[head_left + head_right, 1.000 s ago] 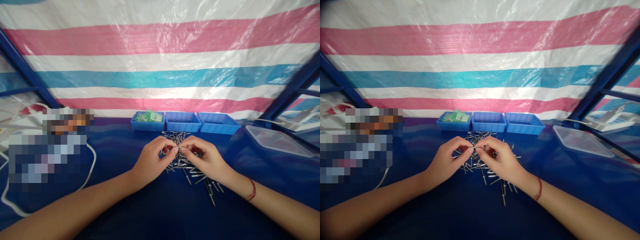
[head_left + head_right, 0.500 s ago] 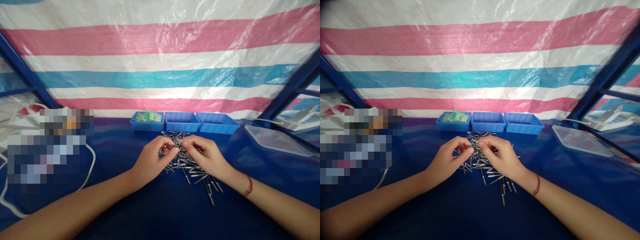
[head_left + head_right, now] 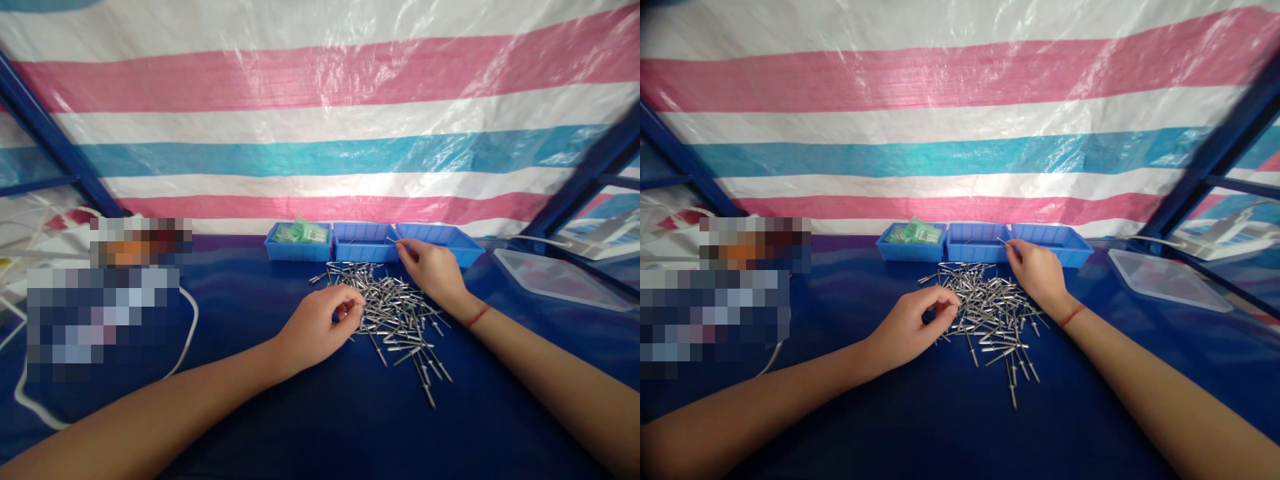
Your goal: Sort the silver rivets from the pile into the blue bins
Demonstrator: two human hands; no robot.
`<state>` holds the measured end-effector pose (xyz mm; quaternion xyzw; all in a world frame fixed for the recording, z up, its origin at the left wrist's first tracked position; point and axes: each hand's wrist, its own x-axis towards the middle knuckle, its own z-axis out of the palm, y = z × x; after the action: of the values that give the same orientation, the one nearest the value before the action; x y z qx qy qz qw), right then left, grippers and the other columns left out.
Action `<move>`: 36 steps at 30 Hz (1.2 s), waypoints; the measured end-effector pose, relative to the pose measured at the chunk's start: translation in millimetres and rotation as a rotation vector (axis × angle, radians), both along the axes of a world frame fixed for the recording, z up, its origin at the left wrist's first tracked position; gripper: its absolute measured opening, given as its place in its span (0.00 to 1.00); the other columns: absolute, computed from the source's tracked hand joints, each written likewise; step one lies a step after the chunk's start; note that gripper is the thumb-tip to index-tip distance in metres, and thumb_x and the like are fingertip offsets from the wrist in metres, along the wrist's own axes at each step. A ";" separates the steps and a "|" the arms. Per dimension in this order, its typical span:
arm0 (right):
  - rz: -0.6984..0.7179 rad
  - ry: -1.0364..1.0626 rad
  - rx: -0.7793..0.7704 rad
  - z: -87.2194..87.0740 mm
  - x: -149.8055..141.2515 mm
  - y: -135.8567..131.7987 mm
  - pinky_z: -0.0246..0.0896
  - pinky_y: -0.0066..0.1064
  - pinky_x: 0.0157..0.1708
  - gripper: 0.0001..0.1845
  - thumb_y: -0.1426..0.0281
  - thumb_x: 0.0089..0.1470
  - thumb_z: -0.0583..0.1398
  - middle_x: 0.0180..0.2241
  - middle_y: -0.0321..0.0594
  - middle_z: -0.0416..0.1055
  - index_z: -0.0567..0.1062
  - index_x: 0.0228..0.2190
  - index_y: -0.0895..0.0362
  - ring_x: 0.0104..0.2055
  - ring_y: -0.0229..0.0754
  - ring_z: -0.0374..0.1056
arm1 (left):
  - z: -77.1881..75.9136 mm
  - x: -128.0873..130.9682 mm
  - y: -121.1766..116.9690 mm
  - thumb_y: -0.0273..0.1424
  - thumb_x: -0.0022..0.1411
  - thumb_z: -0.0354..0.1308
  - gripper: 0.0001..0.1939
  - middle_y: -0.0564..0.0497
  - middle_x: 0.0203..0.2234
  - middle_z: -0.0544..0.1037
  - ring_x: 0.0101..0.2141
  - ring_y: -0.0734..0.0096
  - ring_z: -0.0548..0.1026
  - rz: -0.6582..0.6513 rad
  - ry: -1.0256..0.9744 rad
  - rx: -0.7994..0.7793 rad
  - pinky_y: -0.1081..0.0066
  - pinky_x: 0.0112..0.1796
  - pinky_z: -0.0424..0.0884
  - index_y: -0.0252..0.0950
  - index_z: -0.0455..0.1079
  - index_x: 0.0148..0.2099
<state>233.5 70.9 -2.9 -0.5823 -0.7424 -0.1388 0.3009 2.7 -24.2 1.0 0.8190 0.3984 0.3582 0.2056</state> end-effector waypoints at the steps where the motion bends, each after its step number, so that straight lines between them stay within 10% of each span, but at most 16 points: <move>1: -0.002 -0.001 0.005 -0.3 -1.1 -0.5 0.53 0.32 0.23 0.18 0.62 0.58 0.52 0.25 0.45 0.76 0.78 0.38 0.58 0.24 0.46 0.70 | -0.1 0.1 -0.1 0.26 0.61 0.51 0.06 0.54 0.30 0.76 0.31 0.73 0.72 0.022 0.033 0.019 0.71 0.35 0.65 0.37 0.69 0.37; 8: 0.066 0.105 0.037 1.5 -2.7 -7.2 0.53 0.30 0.22 0.19 0.61 0.58 0.51 0.20 0.41 0.72 0.77 0.37 0.60 0.21 0.42 0.67 | -2.3 0.8 -3.2 0.35 0.59 0.56 0.09 0.51 0.41 0.76 0.47 0.58 0.66 0.153 0.317 0.115 0.58 0.43 0.57 0.42 0.70 0.42; 22: 0.447 0.178 -0.079 3.4 -27.7 -46.9 0.59 0.27 0.25 0.12 0.67 0.57 0.53 0.24 0.37 0.73 0.75 0.34 0.58 0.22 0.37 0.67 | -2.3 -1.2 0.2 0.31 0.64 0.51 0.07 0.52 0.38 0.74 0.42 0.65 0.68 0.129 0.353 0.131 0.62 0.41 0.56 0.40 0.70 0.37; 36: 0.532 0.146 -0.117 -0.1 -27.3 -45.8 0.59 0.26 0.24 0.10 0.70 0.56 0.54 0.26 0.36 0.74 0.75 0.33 0.58 0.23 0.35 0.66 | -2.1 -4.5 1.3 0.34 0.66 0.51 0.09 0.54 0.38 0.75 0.40 0.67 0.70 0.060 0.437 0.151 0.64 0.40 0.54 0.42 0.72 0.39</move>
<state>206.2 25.1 -3.1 -0.3920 -0.8522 0.0307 0.3453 -1.8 -22.9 -1.1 0.8778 0.4298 0.2072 0.0417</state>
